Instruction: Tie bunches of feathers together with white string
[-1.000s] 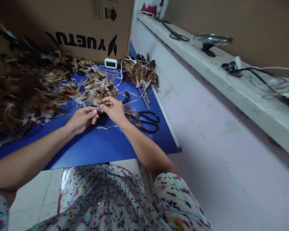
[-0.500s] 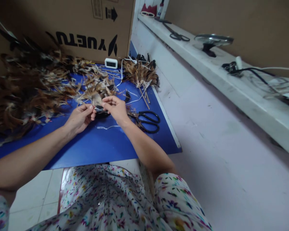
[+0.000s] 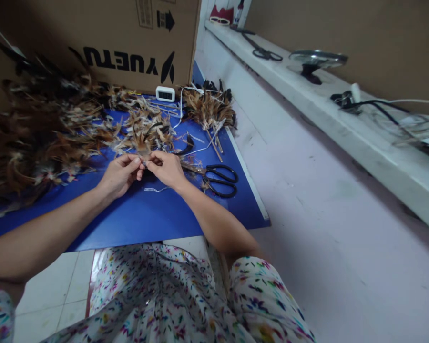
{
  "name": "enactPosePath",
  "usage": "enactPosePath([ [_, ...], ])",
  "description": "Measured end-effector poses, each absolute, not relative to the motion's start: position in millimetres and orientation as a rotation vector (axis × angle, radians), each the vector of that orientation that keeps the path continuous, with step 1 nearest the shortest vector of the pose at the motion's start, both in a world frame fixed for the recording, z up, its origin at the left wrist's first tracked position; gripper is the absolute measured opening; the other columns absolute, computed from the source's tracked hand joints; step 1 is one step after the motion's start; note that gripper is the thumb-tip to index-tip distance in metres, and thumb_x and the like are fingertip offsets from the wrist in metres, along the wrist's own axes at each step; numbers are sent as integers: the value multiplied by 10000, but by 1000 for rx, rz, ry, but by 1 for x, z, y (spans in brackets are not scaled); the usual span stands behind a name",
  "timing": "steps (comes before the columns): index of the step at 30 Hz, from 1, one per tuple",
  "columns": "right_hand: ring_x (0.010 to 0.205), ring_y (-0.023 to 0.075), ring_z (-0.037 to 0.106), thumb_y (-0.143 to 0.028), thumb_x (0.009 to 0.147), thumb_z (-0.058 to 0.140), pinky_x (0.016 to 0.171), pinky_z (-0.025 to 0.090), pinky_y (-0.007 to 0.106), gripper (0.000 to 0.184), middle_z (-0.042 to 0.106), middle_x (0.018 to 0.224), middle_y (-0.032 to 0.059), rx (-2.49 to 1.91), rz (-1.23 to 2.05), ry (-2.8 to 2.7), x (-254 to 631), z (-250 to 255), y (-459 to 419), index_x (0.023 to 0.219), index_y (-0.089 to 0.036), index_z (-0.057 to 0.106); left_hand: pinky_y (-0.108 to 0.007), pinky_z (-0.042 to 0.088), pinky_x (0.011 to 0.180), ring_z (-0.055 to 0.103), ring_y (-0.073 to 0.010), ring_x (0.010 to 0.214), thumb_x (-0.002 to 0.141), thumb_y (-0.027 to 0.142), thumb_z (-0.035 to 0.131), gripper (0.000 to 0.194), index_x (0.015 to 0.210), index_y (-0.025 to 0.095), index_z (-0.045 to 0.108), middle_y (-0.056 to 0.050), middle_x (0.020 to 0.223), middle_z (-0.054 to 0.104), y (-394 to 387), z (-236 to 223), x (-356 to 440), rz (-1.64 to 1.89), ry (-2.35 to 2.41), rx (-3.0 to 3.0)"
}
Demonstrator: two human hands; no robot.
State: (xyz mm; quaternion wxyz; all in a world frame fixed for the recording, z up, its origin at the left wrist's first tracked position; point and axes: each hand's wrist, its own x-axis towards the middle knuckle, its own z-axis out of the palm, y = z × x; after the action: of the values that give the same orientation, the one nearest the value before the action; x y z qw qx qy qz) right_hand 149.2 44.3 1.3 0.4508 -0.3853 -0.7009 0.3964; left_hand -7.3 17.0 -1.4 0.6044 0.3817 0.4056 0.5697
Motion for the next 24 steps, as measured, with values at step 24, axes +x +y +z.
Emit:
enactPosePath([
  [24, 484, 67, 533, -334, 657, 772, 458, 431, 193, 221, 655, 606, -23, -937, 1411, -1304, 146, 11, 40, 678, -168, 629, -204, 468, 440, 561, -80, 450, 626, 363, 865, 366, 777, 152, 607, 10, 667, 650, 15, -1, -6, 1361, 1001, 968],
])
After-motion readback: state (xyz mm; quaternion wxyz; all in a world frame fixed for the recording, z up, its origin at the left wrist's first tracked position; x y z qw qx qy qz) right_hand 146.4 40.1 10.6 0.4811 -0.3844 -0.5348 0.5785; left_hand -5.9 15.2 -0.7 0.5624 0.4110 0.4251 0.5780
